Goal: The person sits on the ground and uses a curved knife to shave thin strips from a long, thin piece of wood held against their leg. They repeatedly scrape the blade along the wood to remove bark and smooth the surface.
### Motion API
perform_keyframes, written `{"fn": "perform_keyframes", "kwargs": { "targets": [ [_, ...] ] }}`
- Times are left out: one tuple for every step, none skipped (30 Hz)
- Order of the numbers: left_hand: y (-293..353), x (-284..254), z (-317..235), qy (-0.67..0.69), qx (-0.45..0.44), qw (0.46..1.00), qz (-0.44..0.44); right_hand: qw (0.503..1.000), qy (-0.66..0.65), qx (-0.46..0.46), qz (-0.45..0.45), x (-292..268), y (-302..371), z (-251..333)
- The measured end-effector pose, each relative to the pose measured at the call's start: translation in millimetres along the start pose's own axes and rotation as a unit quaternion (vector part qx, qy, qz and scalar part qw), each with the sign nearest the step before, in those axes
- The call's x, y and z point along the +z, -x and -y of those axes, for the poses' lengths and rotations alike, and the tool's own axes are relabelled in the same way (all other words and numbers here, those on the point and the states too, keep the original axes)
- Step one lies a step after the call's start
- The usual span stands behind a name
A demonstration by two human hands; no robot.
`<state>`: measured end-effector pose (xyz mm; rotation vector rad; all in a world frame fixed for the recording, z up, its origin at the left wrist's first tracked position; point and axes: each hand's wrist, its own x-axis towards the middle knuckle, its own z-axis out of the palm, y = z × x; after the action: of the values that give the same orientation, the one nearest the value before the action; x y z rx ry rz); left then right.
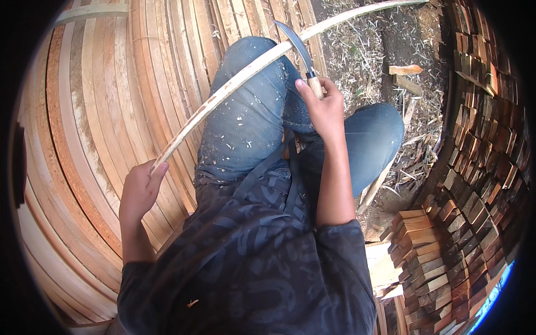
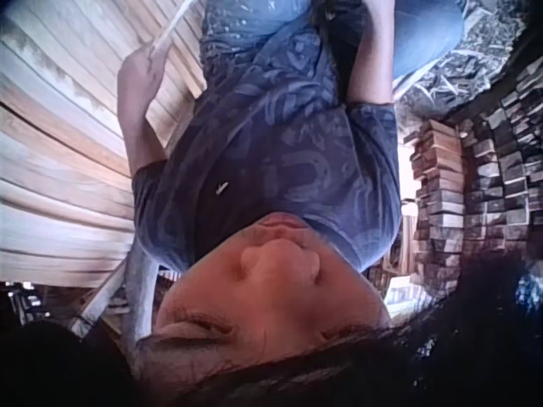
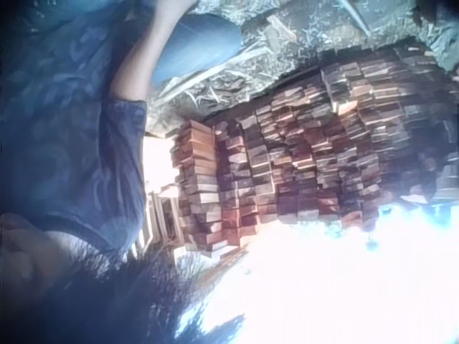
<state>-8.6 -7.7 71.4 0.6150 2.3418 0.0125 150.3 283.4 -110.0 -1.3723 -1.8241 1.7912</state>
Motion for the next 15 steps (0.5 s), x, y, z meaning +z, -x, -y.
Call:
{"fn": "perform_keyframes", "kwargs": {
  "targets": [
    [1,-4,-2,-0.041,0.007,0.998,-0.040,1.000,-0.022,-0.003,0.021,-3,3,-1],
    [2,-6,-3,-0.079,0.012,0.993,-0.083,0.998,-0.043,-0.009,0.043,-4,7,1],
    [4,-9,-5,-0.121,0.015,0.985,-0.124,0.991,-0.105,0.026,0.079,-5,14,6],
    [6,-12,-6,-0.123,0.018,0.983,-0.138,0.986,-0.124,0.017,0.106,-2,21,9],
    [6,-15,-8,-0.124,0.023,0.981,-0.151,0.982,-0.140,0.030,0.120,-1,27,11],
    [5,-16,-9,-0.126,0.032,0.978,-0.161,0.978,-0.156,0.047,0.132,0,32,13],
    [4,-14,-8,-0.111,0.041,0.980,-0.158,0.980,-0.162,0.024,0.117,1,33,9],
    [4,-10,-6,-0.099,0.048,0.982,-0.156,0.980,-0.171,0.001,0.105,5,34,7],
    [3,-5,-4,-0.087,0.055,0.983,-0.153,0.980,-0.174,-0.023,0.093,7,35,7],
    [3,0,-2,-0.079,0.052,0.984,-0.151,0.980,-0.176,-0.019,0.089,8,33,10],
    [3,6,0,-0.073,0.049,0.985,-0.146,0.981,-0.177,-0.011,0.082,8,34,14],
    [2,12,2,-0.066,0.047,0.987,-0.140,0.981,-0.178,-0.003,0.075,9,35,17],
    [1,17,4,-0.054,0.069,0.982,-0.166,0.987,-0.139,-0.006,0.078,10,34,18],
    [1,21,6,-0.048,0.074,0.981,-0.175,0.986,-0.127,0.006,0.106,8,33,19],
    [0,25,8,-0.042,0.079,0.979,-0.184,0.984,-0.114,0.018,0.133,5,31,20]
  ]
}}
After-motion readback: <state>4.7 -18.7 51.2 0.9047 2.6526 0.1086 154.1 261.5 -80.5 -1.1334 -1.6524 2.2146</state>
